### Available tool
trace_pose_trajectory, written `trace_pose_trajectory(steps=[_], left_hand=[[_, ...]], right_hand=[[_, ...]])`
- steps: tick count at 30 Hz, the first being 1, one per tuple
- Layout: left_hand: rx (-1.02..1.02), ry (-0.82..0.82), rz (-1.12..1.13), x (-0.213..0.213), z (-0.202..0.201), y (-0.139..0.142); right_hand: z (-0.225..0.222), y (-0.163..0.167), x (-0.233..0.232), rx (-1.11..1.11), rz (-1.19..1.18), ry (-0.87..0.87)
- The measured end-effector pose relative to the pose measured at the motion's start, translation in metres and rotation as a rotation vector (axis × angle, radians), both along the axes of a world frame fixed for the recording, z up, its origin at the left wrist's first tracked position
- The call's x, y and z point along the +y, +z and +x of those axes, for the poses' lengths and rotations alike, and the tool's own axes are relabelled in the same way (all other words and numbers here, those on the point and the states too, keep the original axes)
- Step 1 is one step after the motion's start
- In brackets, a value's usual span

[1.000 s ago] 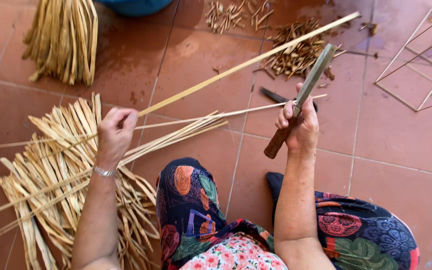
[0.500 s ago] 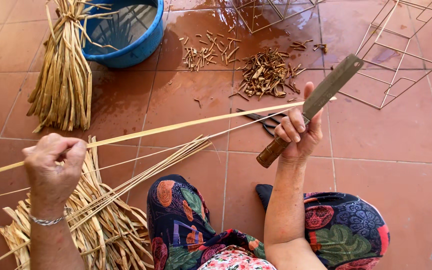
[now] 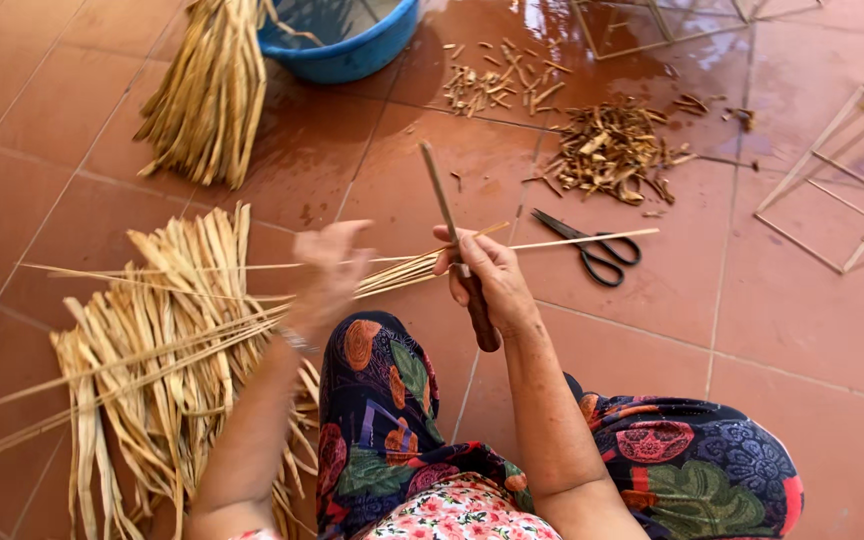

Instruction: The person sits on a tiled floor and uses a knife to shave thin strips from bamboo rods. They repeatedly hold a rod, shave it lengthwise, and place the finished strip aside. A blue basin of water, scissors, and metal frames are visible nearby.

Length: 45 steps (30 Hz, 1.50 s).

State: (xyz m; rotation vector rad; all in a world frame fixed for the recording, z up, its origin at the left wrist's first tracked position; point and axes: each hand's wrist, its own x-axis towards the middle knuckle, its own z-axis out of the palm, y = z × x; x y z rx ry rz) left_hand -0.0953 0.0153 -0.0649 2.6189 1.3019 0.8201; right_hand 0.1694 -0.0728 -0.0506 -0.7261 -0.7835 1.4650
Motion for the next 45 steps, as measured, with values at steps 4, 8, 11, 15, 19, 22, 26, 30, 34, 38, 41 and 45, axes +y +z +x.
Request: trace_pose_trajectory(steps=[4,8,11,15,19,22,26,30,34,38,41,45], left_hand=[[-0.433,-0.177,-0.463,-0.017,0.078,0.012],[-0.6,-0.185,-0.492,-0.014,0.093,0.038],[-0.496,-0.111,-0.276,-0.005,0.09,0.048],[-0.459,-0.066,-0.187,0.0,0.087,0.043],[-0.484,-0.107,-0.145,0.001,0.086,0.032],[-0.515,-0.099,-0.222,0.004,0.082,0.028],[-0.564,-0.115,-0.298,0.002,0.076,0.034],[-0.679,-0.268,-0.392,-0.009,0.08,0.044],[-0.785,-0.296,-0.516,-0.015,0.082,0.055],[-0.827,-0.315,-0.525,-0.021,0.076,0.062],[-0.874,-0.332,-0.545,-0.028,0.074,0.066],[-0.906,-0.365,-0.563,-0.033,0.074,0.069]], right_hand=[[-0.011,0.005,0.006,-0.021,0.052,0.095],[-0.004,0.018,0.001,0.047,0.109,0.036],[0.005,0.029,-0.006,0.201,0.149,0.029],[0.012,0.036,-0.012,0.216,0.124,0.028],[0.003,0.033,-0.01,0.123,0.107,-0.014],[-0.004,0.029,-0.008,0.103,0.101,-0.07],[-0.01,0.026,-0.007,0.047,0.088,-0.028],[-0.017,0.028,-0.009,0.145,0.09,0.089],[-0.011,0.041,-0.016,0.46,0.079,0.226],[-0.009,0.053,-0.024,0.347,0.132,0.262],[-0.012,0.057,-0.03,0.302,0.096,0.267],[-0.012,0.059,-0.034,0.348,0.085,0.311]])
